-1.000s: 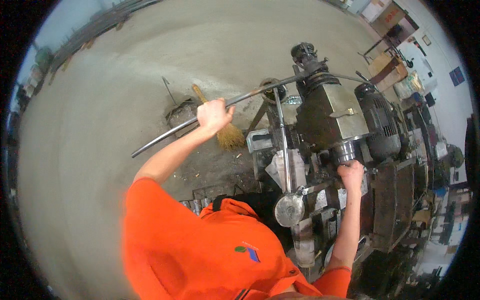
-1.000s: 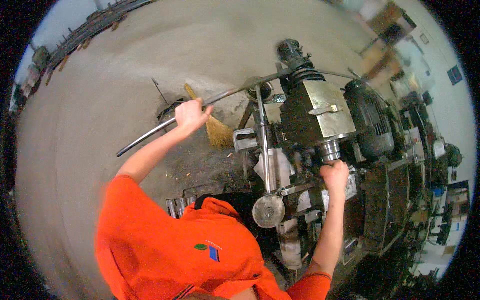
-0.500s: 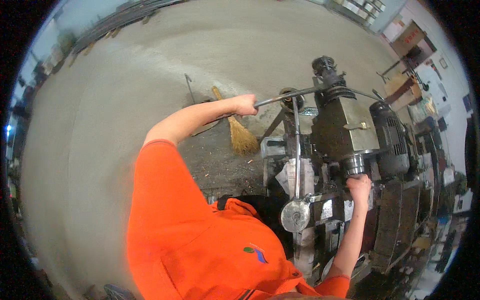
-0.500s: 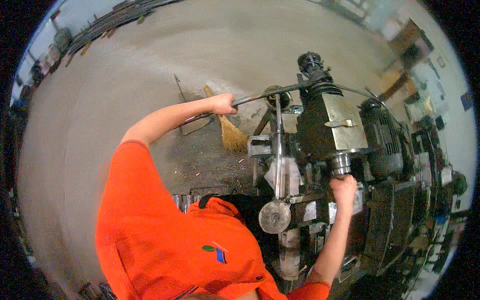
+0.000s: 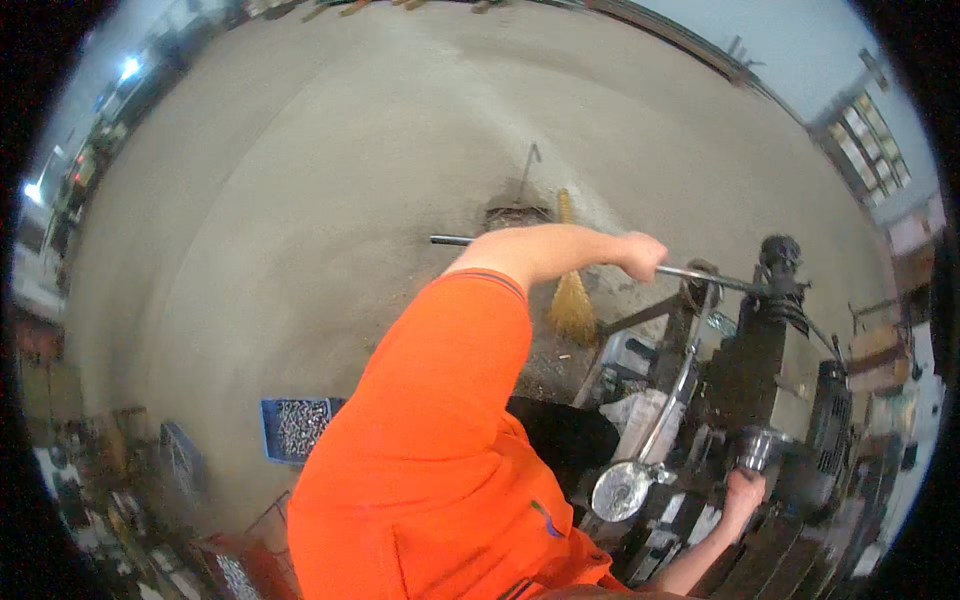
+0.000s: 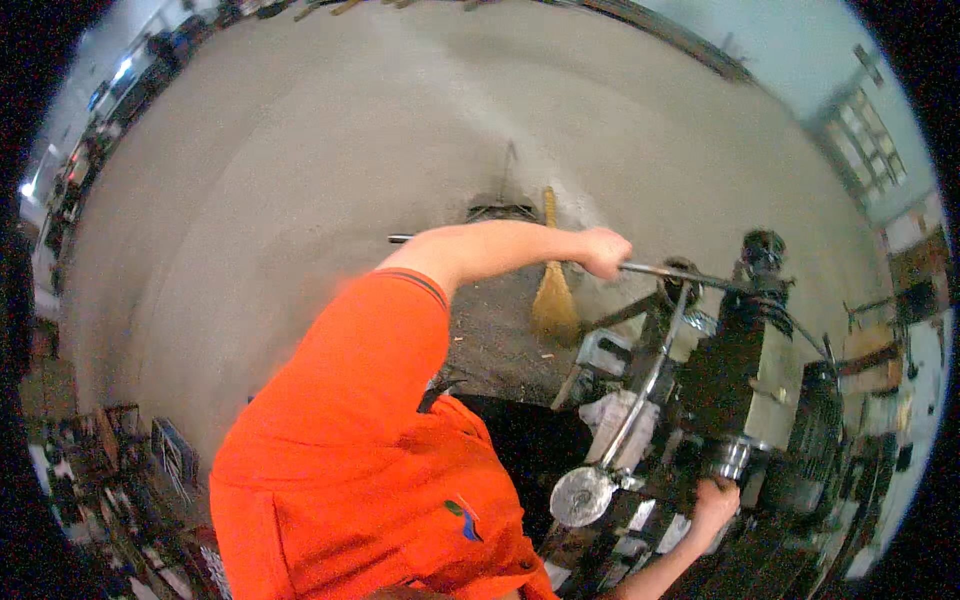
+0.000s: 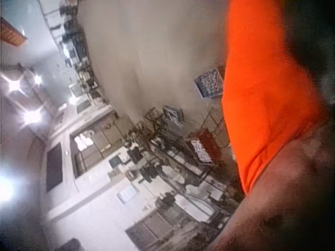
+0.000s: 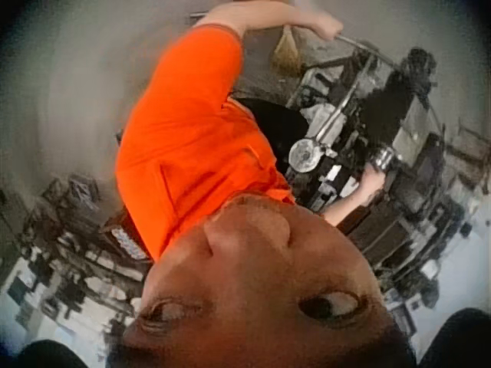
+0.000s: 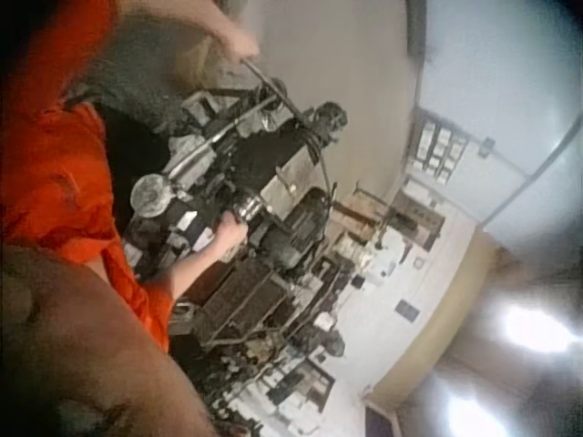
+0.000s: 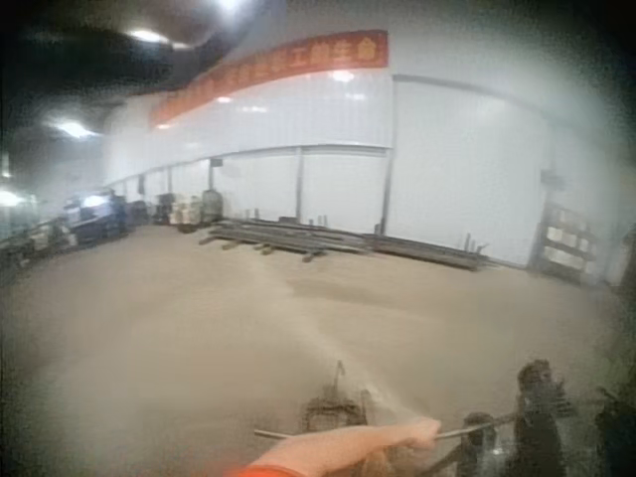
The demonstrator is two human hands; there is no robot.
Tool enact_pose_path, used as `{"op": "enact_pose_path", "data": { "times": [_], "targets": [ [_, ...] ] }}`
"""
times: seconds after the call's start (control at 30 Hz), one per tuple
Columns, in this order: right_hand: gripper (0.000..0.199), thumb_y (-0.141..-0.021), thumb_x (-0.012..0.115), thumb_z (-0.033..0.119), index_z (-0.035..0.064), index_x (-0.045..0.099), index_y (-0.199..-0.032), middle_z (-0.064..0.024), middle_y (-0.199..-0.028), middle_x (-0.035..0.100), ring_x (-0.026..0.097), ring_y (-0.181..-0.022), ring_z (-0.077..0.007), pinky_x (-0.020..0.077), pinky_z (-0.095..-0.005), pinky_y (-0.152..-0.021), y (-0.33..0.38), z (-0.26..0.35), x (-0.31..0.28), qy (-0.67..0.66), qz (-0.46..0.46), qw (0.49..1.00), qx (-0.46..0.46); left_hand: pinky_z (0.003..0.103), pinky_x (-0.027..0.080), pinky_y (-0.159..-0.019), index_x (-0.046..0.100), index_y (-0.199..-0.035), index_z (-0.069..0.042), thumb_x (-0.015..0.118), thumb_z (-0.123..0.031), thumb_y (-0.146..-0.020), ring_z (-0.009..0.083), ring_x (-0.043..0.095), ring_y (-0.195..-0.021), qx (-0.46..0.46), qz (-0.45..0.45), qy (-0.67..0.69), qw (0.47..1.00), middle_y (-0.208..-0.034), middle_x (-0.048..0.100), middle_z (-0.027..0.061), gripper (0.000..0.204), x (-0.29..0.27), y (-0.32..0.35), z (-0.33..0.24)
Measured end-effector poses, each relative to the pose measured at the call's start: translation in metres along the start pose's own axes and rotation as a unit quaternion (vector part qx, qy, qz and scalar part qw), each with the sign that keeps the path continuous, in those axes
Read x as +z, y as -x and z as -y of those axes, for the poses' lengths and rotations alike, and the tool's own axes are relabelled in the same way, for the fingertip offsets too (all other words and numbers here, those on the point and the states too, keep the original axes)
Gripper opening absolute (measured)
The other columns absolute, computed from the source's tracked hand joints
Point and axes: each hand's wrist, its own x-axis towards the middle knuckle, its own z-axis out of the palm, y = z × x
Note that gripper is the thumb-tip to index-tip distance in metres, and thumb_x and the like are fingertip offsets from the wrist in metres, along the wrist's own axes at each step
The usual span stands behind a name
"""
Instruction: The person operates a metal cutting machine in a workshop. They repeatedly feed long metal rods into the machine, activate the cutting mechanism, and collect the cut pieces into a nearby bin.
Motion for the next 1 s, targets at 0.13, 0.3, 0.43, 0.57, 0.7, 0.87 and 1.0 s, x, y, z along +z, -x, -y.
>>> {"op": "enact_pose_path", "data": {
  "times": [0.13, 0.3, 0.43, 0.57, 0.7, 0.87, 1.0],
  "targets": [
    [0.031, -0.062, 0.06, 0.017, -0.002, 0.067, -0.086, -0.0208, -0.081, 0.062, 0.059, -0.077, -0.036, 0.0452, -0.0395, -0.071, 0.001, -0.007, 0.005, 0.009, -0.021, 0.999, -0.026, 0.047, 0.047, -0.067, 0.063, -0.077, -0.003, 0.055, -0.016, -0.061, 0.0367, 0.059, -0.077, 0.003, 0.002, 0.015, 1.0, -0.078, 0.062, 0.0188, 0.022, -0.006, 0.005, -0.006],
    [0.031, -0.062, 0.06, 0.015, -0.0021, 0.067, -0.086, -0.0209, -0.082, 0.062, 0.058, -0.073, -0.0339, 0.0455, -0.0358, -0.072, 0.0, 0.008, -0.001, -0.031, 0.026, 0.999, 0.017, 0.047, 0.047, -0.066, 0.062, -0.076, -0.005, 0.054, -0.014, -0.06, 0.0363, 0.06, -0.077, -0.002, -0.011, 0.014, 1.0, -0.076, 0.062, 0.0182, 0.02, 0.0, 0.003, 0.001],
    [0.032, -0.064, 0.057, 0.018, -0.0038, 0.066, -0.086, -0.024, -0.086, 0.062, 0.059, -0.082, -0.0356, 0.0451, -0.0384, -0.074, -0.004, 0.006, 0.0, 0.004, 0.028, 1.0, -0.007, 0.046, 0.048, -0.066, 0.063, -0.077, -0.005, 0.054, -0.015, -0.061, 0.0357, 0.06, -0.077, -0.013, -0.011, -0.004, 1.0, -0.077, 0.062, 0.018, 0.021, -0.005, 0.009, -0.005],
    [0.029, -0.065, 0.057, 0.017, -0.0064, 0.063, -0.082, -0.028, -0.089, 0.059, 0.056, -0.087, -0.0406, 0.0436, -0.0436, -0.073, -0.002, -0.009, 0.002, 0.014, 0.017, 1.0, 0.005, 0.045, 0.048, -0.067, 0.063, -0.079, -0.004, 0.055, -0.016, -0.063, 0.0342, 0.061, -0.079, -0.009, 0.004, -0.032, 0.999, -0.079, 0.063, 0.018, 0.022, -0.015, 0.017, -0.021],
    [0.023, -0.064, 0.06, 0.017, -0.0054, 0.058, -0.069, -0.0266, -0.073, 0.06, 0.059, -0.072, -0.0425, 0.0474, -0.0466, -0.063, 0.0, -0.01, 0.002, 0.1, -0.027, 0.995, -0.001, 0.044, 0.048, -0.072, 0.061, -0.09, -0.005, 0.056, -0.016, -0.066, 0.0335, 0.06, -0.086, -0.015, 0.008, -0.061, 0.998, -0.091, 0.062, 0.0171, 0.028, -0.016, 0.019, -0.027],
    [0.023, -0.061, 0.061, 0.02, -0.0013, 0.059, -0.068, -0.0217, -0.072, 0.058, 0.056, -0.071, -0.0382, 0.0469, -0.0449, -0.066, 0.011, 0.013, -0.034, 0.001, -0.093, 0.995, -0.025, 0.045, 0.047, -0.073, 0.06, -0.09, -0.006, 0.055, -0.015, -0.07, 0.0346, 0.058, -0.086, -0.092, -0.029, -0.106, 0.99, -0.092, 0.062, 0.0152, 0.023, -0.014, 0.039, -0.005],
    [0.033, -0.057, 0.062, 0.016, 0.0044, 0.068, -0.087, -0.0192, -0.101, 0.058, 0.053, -0.094, -0.0343, 0.0436, -0.04, -0.084, 0.064, -0.044, -0.103, -0.033, -0.208, 0.974, -0.088, 0.045, 0.045, -0.077, 0.061, -0.092, -0.004, 0.058, -0.021, -0.068, 0.0384, 0.055, -0.09, -0.105, -0.054, -0.096, 0.988, -0.093, 0.059, 0.0217, 0.029, -0.011, 0.031, -0.003]
  ]
}}
